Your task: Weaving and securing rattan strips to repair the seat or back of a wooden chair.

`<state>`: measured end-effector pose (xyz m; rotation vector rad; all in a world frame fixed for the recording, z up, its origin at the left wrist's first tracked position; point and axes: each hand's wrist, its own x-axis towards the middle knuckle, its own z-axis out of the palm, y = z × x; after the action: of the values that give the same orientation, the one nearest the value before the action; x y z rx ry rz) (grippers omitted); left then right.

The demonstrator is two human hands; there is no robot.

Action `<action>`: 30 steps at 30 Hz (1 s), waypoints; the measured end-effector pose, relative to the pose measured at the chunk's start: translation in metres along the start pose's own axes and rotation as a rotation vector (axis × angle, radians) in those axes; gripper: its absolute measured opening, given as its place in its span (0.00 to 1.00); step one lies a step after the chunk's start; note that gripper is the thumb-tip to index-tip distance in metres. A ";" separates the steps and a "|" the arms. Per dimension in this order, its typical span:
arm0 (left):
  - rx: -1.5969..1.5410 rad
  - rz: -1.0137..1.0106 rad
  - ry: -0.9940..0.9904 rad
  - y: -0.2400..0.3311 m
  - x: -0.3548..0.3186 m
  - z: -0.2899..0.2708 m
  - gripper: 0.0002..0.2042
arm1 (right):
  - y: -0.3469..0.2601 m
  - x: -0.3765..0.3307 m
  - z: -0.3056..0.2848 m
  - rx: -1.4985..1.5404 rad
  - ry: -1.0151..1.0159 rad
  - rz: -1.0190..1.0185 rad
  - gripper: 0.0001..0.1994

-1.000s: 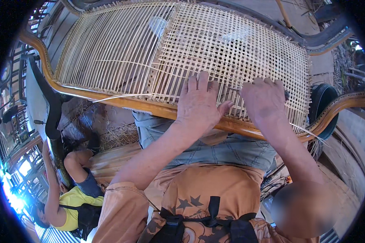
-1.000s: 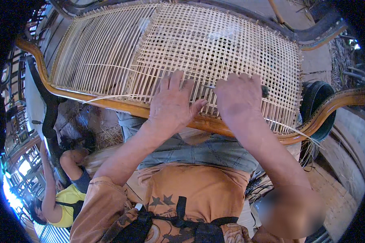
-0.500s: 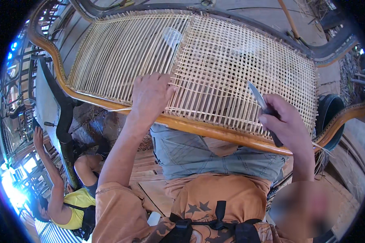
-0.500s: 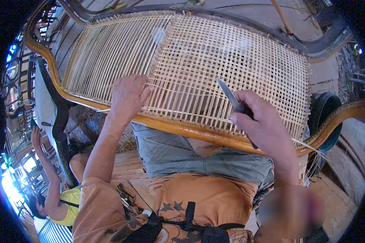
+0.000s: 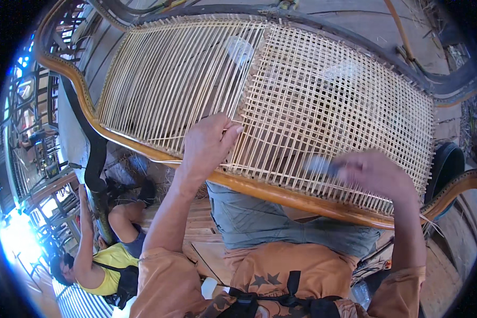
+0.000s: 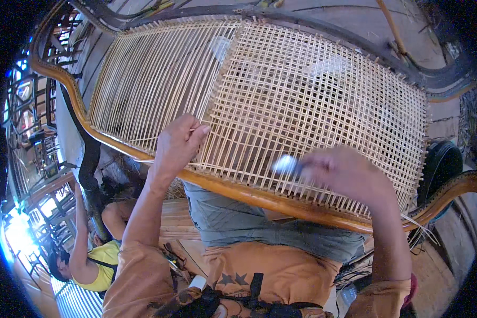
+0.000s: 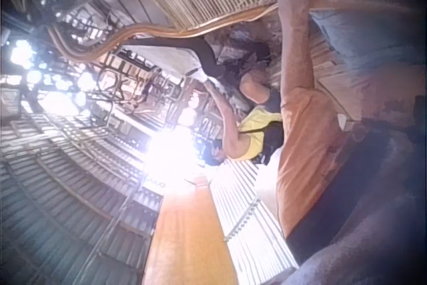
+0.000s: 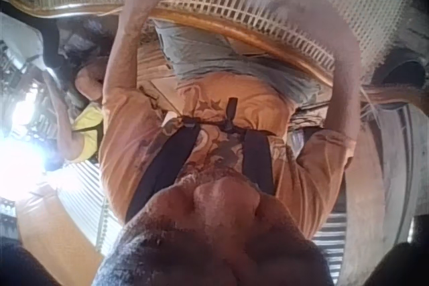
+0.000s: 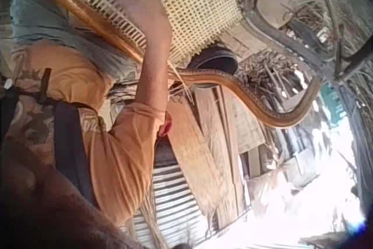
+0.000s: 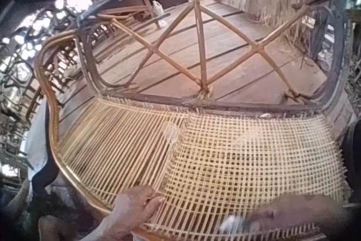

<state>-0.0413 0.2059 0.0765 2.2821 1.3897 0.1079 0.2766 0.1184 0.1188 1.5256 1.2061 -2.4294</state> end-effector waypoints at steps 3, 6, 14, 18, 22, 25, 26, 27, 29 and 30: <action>-0.062 -0.064 -0.013 0.002 0.003 0.002 0.12 | 0.001 -0.002 -0.004 -0.206 0.365 -0.148 0.13; -0.101 -0.160 -0.048 -0.002 0.001 0.004 0.11 | 0.017 0.016 0.002 -0.262 0.119 -0.451 0.13; -0.081 -0.025 0.005 -0.007 0.002 0.004 0.11 | 0.003 0.003 0.016 -0.231 0.240 -0.388 0.12; 0.246 0.165 0.273 0.010 0.001 0.002 0.06 | 0.016 -0.004 0.009 -0.125 0.543 -0.378 0.12; 0.050 0.318 -0.001 0.052 -0.030 0.019 0.11 | 0.034 -0.006 0.027 -0.224 0.489 -0.170 0.12; 0.051 0.375 -0.085 0.085 -0.036 0.040 0.14 | 0.045 -0.005 0.038 -0.199 0.569 -0.196 0.12; 0.054 0.394 -0.077 0.089 -0.038 0.038 0.14 | 0.047 -0.004 0.041 -0.212 0.625 -0.239 0.13; 0.114 0.371 -0.122 0.093 -0.037 0.038 0.14 | 0.047 -0.004 0.042 -0.203 0.626 -0.192 0.13; 0.206 0.326 -0.207 0.099 -0.037 0.029 0.14 | 0.037 -0.003 0.048 -0.218 0.638 -0.168 0.14; 0.207 0.353 -0.198 0.100 -0.036 0.027 0.14 | 0.035 -0.003 0.051 -0.233 0.635 -0.130 0.14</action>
<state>0.0314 0.1275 0.1009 2.6087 0.9273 -0.1541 0.2535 0.0609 0.1114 2.2786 1.6447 -1.8103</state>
